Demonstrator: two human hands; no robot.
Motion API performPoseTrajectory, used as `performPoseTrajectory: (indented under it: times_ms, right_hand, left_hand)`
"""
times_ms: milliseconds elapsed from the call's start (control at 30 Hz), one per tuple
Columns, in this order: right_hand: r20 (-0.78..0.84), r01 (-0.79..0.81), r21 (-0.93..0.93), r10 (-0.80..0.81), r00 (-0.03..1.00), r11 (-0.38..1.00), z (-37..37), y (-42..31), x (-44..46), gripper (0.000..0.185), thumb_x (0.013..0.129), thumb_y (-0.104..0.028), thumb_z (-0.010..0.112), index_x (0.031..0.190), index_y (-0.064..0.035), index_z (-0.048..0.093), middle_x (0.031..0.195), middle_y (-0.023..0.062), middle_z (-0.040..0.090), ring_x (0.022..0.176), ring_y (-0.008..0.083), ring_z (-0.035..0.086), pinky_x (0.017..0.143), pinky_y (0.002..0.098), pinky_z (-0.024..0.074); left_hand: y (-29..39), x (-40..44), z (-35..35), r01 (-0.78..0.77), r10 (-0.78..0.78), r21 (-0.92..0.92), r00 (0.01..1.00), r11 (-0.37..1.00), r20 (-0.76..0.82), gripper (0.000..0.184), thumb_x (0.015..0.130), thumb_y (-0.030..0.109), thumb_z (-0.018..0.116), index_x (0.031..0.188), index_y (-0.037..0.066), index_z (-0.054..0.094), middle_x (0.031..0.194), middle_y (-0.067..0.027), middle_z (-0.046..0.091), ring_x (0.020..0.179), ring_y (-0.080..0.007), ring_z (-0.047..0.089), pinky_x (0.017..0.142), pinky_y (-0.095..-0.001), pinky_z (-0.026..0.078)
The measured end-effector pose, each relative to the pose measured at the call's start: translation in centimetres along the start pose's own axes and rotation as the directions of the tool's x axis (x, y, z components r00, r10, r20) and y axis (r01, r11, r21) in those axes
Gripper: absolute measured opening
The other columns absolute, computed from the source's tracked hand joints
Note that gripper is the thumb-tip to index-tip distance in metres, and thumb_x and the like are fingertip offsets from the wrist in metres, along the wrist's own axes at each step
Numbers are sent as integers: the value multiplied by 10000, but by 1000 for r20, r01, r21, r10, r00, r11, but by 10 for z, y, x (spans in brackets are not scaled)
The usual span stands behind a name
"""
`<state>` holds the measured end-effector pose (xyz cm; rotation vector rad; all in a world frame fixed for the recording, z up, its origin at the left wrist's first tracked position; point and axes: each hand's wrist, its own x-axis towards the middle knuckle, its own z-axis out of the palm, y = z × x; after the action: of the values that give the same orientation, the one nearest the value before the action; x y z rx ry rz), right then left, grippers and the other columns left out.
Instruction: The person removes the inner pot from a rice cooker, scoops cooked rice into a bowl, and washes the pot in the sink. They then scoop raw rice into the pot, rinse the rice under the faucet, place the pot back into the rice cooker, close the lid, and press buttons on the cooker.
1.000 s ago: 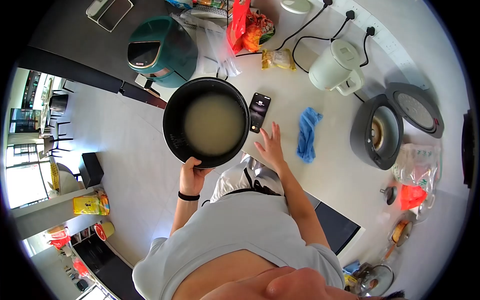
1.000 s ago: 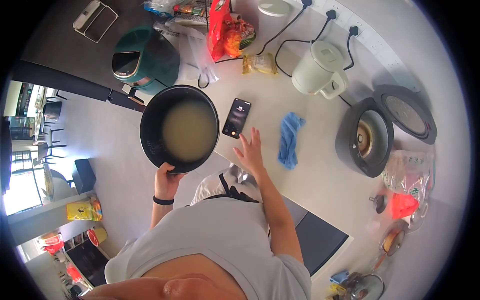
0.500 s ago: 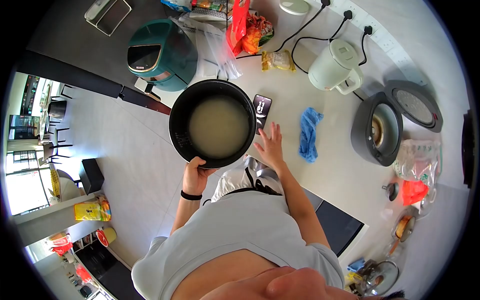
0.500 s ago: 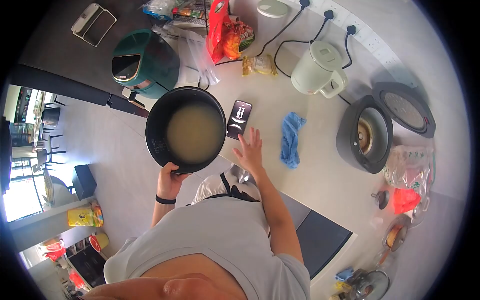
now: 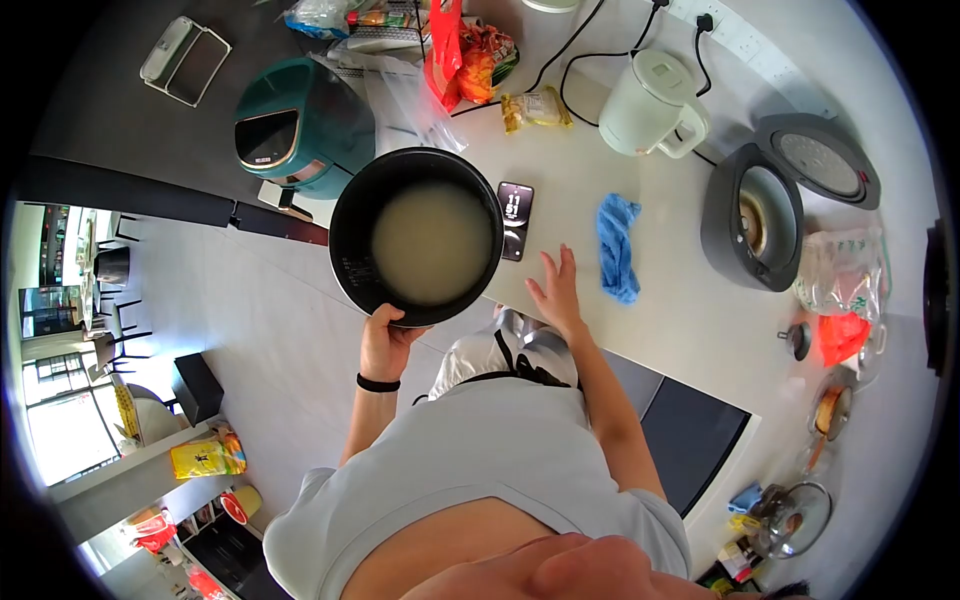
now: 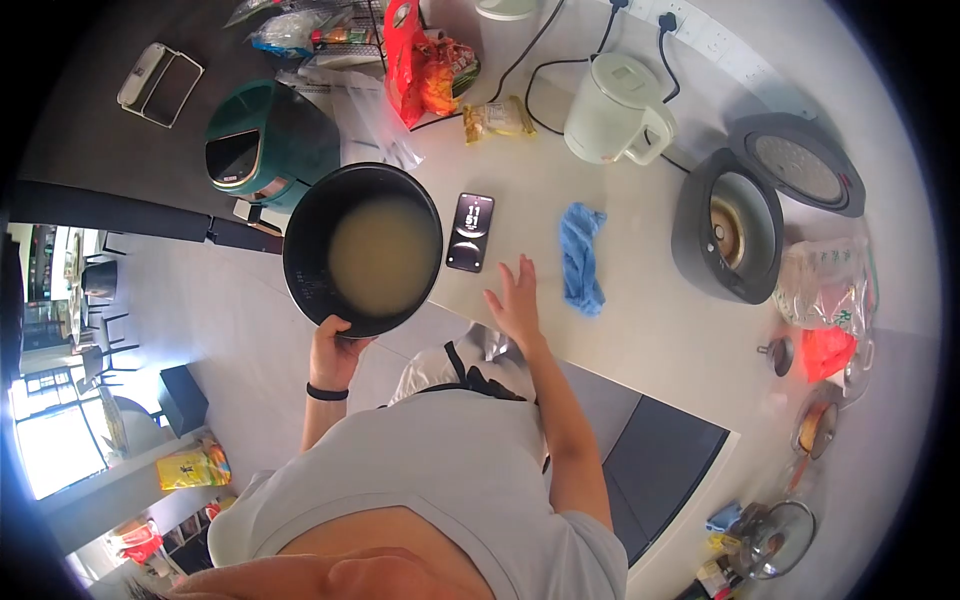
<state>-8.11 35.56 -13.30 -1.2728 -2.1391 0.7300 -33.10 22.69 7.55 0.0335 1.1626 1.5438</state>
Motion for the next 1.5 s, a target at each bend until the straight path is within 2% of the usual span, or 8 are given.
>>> performPoseTrajectory:
  times_ms: [467,667,800,900,1000,1100,1333,1500]
  right_hand:
    - [158,117,-111,-99,982,987,29,-8,45,415,829,-372,650,1195,-183,598,1500,177,162,1362,477,119,1005,678,196]
    - [-100,-18,-78,10,995,997,52,10,67,570,860,-473,581,1344,-196,466,1500,232,112,1365,498,79,992,703,174]
    - [-76,-15,4,16,997,1000,40,16,65,620,870,-477,572,1370,-145,417,1486,264,130,1360,496,104,1069,591,178]
    - [-17,-128,150,132,991,980,16,9,58,532,903,-328,587,1363,-120,421,1471,214,226,1372,378,218,1067,454,288]
    - [2,-180,591,221,975,786,-26,-9,60,425,931,-297,543,1288,-74,480,1382,167,378,1229,280,457,956,392,425]
    - [49,-189,717,221,974,671,-95,-36,62,353,949,-217,513,1266,-62,502,1232,92,510,1012,172,583,806,300,485]
    - [-4,-253,727,372,928,638,-243,-61,49,329,928,-175,567,1214,-12,548,941,6,559,787,68,535,658,212,430]
    - [-284,-287,619,549,786,731,-331,-27,13,391,822,-33,579,1212,-5,575,739,-13,521,584,49,486,505,207,405]
  left_hand:
    - [5,-11,-10,-28,28,8,998,1000,-59,274,813,43,416,936,-140,578,935,-188,659,818,-281,677,752,-390,599]
    - [3,-9,-21,-4,4,-6,999,1000,-53,273,810,36,416,947,-139,573,938,-187,656,821,-283,675,757,-398,599]
    - [4,-3,-19,11,-11,-4,998,1000,-57,268,805,35,422,949,-132,574,936,-186,655,819,-282,675,758,-400,599]
    - [5,4,-15,14,-13,47,1000,999,-22,274,801,33,427,972,-125,571,945,-182,653,819,-280,676,759,-402,598]
    - [6,13,5,41,-47,126,998,991,46,293,797,32,432,1012,-119,561,957,-177,651,818,-275,675,751,-398,598]
    - [5,24,30,112,-137,219,986,969,99,326,791,33,438,1069,-100,545,982,-162,647,819,-262,674,731,-384,602]
    - [-24,53,124,251,-428,463,841,850,330,334,766,58,474,1061,-62,574,1031,-136,644,908,-254,657,791,-396,578]
    - [-67,60,224,290,-630,649,676,703,381,363,779,82,455,1099,-66,547,1034,-141,641,880,-277,663,814,-420,568]
